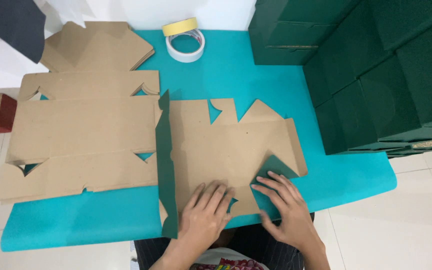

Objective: The person folds flat cardboard pieces into rectangular boxes by hand, creasing the edges and tucking the flaps to form the box shape. The person then places the finished boxes into a stack on the right side of the table.

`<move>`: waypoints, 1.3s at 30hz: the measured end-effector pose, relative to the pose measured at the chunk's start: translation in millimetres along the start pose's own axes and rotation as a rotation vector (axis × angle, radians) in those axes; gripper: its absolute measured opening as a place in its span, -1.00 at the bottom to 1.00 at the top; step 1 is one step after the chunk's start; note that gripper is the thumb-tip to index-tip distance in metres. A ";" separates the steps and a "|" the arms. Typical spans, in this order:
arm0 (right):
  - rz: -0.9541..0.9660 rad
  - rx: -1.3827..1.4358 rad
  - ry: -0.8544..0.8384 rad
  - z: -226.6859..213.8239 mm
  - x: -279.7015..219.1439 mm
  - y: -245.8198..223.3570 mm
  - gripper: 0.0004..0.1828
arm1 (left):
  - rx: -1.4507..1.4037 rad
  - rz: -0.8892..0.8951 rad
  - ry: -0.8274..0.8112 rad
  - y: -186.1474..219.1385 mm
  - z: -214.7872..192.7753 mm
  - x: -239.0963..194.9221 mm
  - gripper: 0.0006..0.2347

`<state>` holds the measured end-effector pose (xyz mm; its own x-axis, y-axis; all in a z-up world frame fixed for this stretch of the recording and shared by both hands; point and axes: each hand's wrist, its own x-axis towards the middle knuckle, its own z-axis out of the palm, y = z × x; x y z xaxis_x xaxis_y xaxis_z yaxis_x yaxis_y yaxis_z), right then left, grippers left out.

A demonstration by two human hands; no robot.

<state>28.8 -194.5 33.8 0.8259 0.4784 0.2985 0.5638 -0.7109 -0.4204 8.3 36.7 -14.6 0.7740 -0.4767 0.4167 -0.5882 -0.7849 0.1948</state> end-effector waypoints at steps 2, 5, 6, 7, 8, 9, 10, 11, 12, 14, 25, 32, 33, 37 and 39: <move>0.008 -0.034 -0.018 6.7 1.6 2.8 -0.47 | -0.054 -0.011 -0.044 2.1 -7.8 8.3 -0.56; 0.058 -0.106 0.125 23.8 4.5 6.9 -0.50 | 0.030 -0.052 -0.061 7.9 -15.1 17.6 -0.67; 0.109 -0.107 0.169 28.7 7.0 7.4 -0.66 | 0.073 -0.059 -0.050 8.9 -16.1 20.3 -0.70; 0.161 -0.107 0.212 33.4 9.6 7.7 -0.77 | 0.117 -0.066 -0.039 9.8 -17.3 23.0 -0.73; 0.160 -0.105 0.215 36.9 11.5 8.5 -0.77 | 0.121 -0.066 -0.039 10.8 -16.9 21.1 -0.73; 0.223 -0.157 0.211 40.6 13.6 9.2 -0.77 | 0.139 -0.088 -0.070 11.7 -16.6 19.2 -0.65; 0.287 -0.207 0.206 44.5 15.5 9.6 -0.69 | 0.158 -0.110 -0.101 12.5 -16.4 17.0 -0.56; 0.287 -0.204 0.208 44.6 20.1 7.5 -0.69 | 0.161 -0.109 -0.103 12.7 -16.8 16.0 -0.56; 0.328 -0.229 0.210 45.0 23.5 4.6 -0.60 | 0.117 -0.135 -0.075 13.4 -17.4 14.0 -0.50; 0.371 -0.250 0.210 47.7 28.0 2.7 -0.51 | 0.073 -0.161 -0.050 14.0 -18.9 10.3 -0.42; 0.517 -0.067 0.107 50.7 38.6 12.2 -0.35 | 0.236 -0.088 -0.134 14.1 -17.6 5.7 -0.35; 0.376 -0.139 0.071 46.7 40.0 1.4 -0.40 | -0.003 -0.100 -0.044 -0.5 -9.9 -9.7 -0.37; 0.292 -0.134 0.081 42.6 42.8 -6.0 -0.64 | 0.038 -0.099 -0.058 -3.3 -9.5 -12.0 -0.27; 0.120 -0.184 0.129 40.2 45.2 -14.0 -0.72 | 0.350 -0.156 -0.118 -16.0 -31.9 -21.2 0.01; 0.121 -0.192 0.130 40.6 44.4 -15.6 -0.71 | 0.408 -0.220 -0.096 -19.7 -47.0 -25.8 0.00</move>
<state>57.1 -141.3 18.8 0.8718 0.3224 0.3688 0.4382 -0.8497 -0.2932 -11.1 83.1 12.6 0.8993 -0.3009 0.3173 -0.2826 -0.9536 -0.1036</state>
